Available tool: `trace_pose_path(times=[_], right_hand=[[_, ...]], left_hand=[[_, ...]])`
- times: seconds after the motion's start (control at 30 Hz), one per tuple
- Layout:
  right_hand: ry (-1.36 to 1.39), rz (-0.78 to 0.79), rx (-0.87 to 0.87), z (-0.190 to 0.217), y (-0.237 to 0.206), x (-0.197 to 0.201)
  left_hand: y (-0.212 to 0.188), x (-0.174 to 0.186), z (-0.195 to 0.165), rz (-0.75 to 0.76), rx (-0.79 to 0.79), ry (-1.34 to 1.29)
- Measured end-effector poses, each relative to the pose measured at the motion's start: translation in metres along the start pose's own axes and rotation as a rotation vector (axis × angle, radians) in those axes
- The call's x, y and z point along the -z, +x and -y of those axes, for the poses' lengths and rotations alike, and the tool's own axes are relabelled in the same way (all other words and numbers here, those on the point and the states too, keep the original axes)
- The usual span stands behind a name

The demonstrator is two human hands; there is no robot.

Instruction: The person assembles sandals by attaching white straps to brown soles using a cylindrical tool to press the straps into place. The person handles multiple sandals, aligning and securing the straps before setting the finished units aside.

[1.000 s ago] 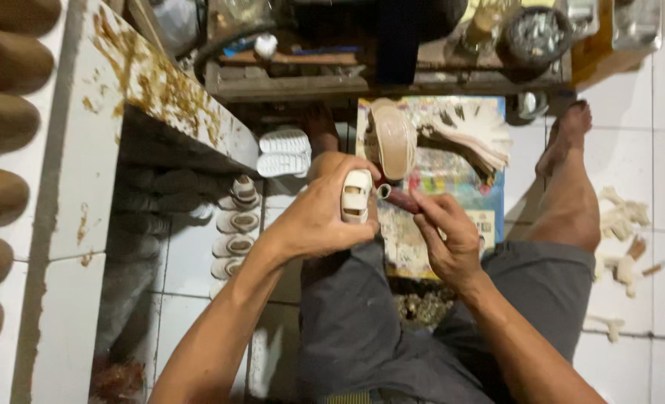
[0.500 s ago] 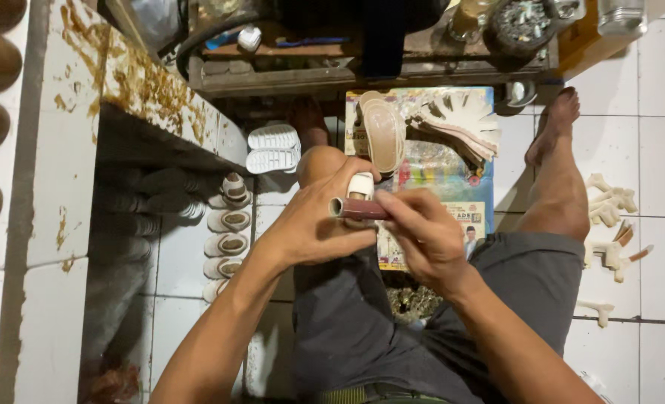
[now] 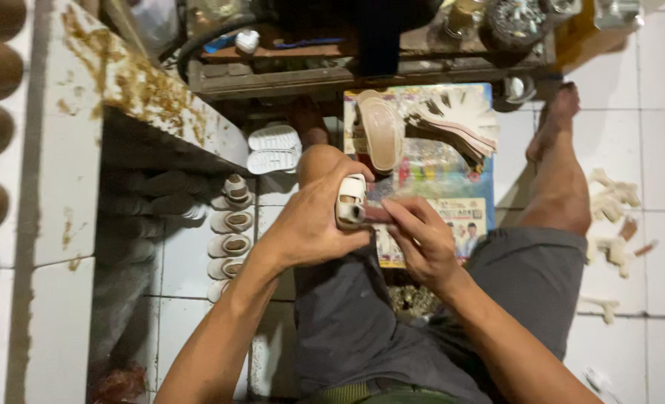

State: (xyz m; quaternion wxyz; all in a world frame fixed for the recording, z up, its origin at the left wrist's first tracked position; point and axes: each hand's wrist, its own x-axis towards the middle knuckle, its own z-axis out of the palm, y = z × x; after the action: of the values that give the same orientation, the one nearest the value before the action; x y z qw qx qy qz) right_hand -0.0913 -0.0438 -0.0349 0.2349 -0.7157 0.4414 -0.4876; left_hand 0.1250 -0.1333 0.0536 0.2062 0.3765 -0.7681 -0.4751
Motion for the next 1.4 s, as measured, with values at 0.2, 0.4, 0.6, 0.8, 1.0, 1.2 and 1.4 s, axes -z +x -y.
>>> trace_pose_path(times=[0.2,0.4,0.6,0.8,1.0,1.2,1.4], right_hand=[[0.036,-0.049,-0.123,-0.007,0.001,0.015],[0.087,-0.025,0.059,0.008,0.017,-0.001],[0.033,-0.032,-0.14,0.005,0.015,0.006],[0.065,-0.037,-0.008,0.005,0.014,0.002],[0.074,-0.033,-0.106,0.01,0.021,0.011],[-0.026,0.016,-0.075,0.014,0.022,0.013],[0.084,-0.072,-0.17,0.019,0.02,0.013]], left_hand=[[-0.008,0.0,0.001,-0.279,-0.279,0.04],[-0.004,-0.001,0.006,-0.199,-0.383,0.165],[-0.008,-0.004,0.008,-0.226,-0.244,0.142],[-0.006,-0.007,0.006,-0.192,-0.329,0.12],[-0.006,-0.005,0.005,-0.211,-0.265,0.169],[-0.004,-0.005,0.003,-0.225,-0.326,0.176],[-0.004,-0.007,0.002,-0.221,-0.339,0.227]])
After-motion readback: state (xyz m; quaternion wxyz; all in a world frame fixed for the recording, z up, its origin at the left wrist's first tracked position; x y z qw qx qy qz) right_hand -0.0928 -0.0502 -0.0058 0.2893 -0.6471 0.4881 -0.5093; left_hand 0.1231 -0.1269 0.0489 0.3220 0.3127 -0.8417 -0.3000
